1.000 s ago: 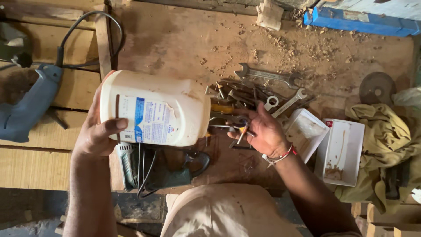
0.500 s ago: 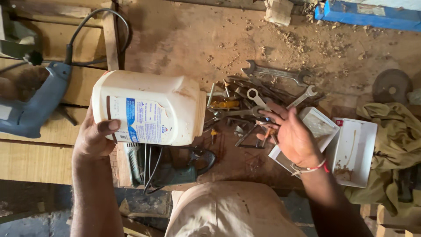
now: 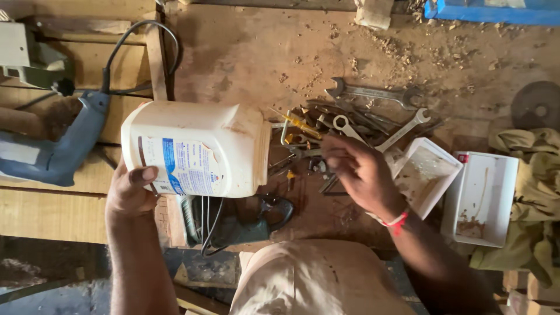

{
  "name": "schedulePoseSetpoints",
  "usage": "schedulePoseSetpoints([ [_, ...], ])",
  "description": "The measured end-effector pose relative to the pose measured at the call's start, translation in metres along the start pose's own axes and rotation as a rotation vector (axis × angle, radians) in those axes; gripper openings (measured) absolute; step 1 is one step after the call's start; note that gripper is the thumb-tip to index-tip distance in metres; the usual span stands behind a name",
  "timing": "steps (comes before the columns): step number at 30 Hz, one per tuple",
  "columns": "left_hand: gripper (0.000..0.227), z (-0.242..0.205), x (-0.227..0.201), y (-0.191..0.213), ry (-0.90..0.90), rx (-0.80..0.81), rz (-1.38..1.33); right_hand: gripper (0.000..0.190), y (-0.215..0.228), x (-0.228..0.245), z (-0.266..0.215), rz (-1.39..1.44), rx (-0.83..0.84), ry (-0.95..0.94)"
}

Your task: The person applies glue from a bottle to a wooden surface and then manipulates small metal components to assemble the chuck of a hand drill. They then use their fingers to tighten parts on the drill before moving toward a larger woodworking machine.

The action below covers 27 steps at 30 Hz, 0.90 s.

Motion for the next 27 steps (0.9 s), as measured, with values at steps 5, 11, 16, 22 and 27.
schedulePoseSetpoints([
  [5, 0.079, -0.005, 0.013, 0.021, 0.006, 0.055, -0.083, 0.038, -0.029, -0.003, 0.023, 0.107, 0.046, 0.024],
  [11, 0.075, -0.013, 0.023, 0.041, 0.015, 0.059, -0.158, 0.035, -0.041, 0.011, 0.033, 0.194, 0.012, -0.105],
  [16, 0.074, -0.014, 0.03, 0.048, -0.001, 0.073, -0.171, 0.039, -0.033, 0.051, 0.028, -0.378, -0.197, 0.408],
  [22, 0.077, -0.014, 0.031, 0.038, 0.021, 0.063, -0.124, 0.044, -0.038, 0.069, 0.047, -0.621, -0.073, 0.505],
  [27, 0.11, -0.015, 0.014, -0.006, -0.015, 0.057, -0.015, 0.038, -0.054, 0.06, 0.056, -0.791, -0.09, 0.483],
])
Point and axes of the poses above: each hand's wrist, its own z-axis towards the middle knuckle, its own y-axis out of the back of the hand, x = y × z, the point moved 1 cm from there along z, towards the middle knuckle, and after that the axes turned 6 degrees about x, right-handed, at the moved point
